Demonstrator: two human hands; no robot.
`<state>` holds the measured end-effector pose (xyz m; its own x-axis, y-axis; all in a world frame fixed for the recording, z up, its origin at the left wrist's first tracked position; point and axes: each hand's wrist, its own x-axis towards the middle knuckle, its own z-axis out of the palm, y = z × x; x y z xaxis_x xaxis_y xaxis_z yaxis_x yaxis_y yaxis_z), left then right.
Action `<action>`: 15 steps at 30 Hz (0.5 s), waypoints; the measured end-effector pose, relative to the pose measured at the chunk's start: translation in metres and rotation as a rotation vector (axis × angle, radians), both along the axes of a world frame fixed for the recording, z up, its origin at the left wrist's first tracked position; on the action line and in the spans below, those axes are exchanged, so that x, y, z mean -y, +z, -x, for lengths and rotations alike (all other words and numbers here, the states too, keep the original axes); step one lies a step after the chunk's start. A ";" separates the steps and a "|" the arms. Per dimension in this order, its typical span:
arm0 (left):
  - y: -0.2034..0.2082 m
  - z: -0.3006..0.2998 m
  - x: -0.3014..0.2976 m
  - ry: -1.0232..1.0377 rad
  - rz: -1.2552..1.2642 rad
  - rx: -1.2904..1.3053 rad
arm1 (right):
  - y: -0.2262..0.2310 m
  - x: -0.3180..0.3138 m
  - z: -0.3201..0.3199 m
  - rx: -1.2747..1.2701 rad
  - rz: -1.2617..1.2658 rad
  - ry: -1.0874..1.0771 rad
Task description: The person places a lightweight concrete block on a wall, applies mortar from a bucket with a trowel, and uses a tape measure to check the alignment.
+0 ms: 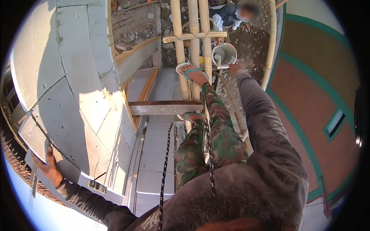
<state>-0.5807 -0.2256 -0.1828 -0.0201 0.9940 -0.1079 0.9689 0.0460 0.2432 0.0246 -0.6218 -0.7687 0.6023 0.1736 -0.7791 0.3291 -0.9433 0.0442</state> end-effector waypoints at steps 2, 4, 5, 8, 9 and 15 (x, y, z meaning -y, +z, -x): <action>0.008 0.021 0.006 0.015 0.040 -0.036 | 0.014 -0.018 -0.006 0.111 0.128 0.075; 0.003 0.026 0.011 0.021 -0.002 0.088 | 0.013 -0.007 -0.011 0.239 0.141 0.093; 0.008 0.031 0.008 0.019 0.014 0.101 | 0.008 0.002 -0.014 0.183 0.062 0.054; 0.004 0.033 0.000 0.022 0.031 0.161 | -0.043 0.053 -0.057 0.037 -0.155 -0.103; -0.007 0.050 -0.012 0.019 0.043 0.194 | -0.063 0.078 -0.074 0.003 -0.208 -0.187; 0.018 0.050 0.010 0.093 0.092 0.102 | -0.066 0.019 -0.049 -0.113 0.181 0.736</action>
<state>-0.6305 -0.2357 -0.1652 -0.0964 0.9742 -0.2043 0.9300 0.1613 0.3304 0.0732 -0.6403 -0.8350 0.2958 0.3632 -0.8835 0.8812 -0.4607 0.1056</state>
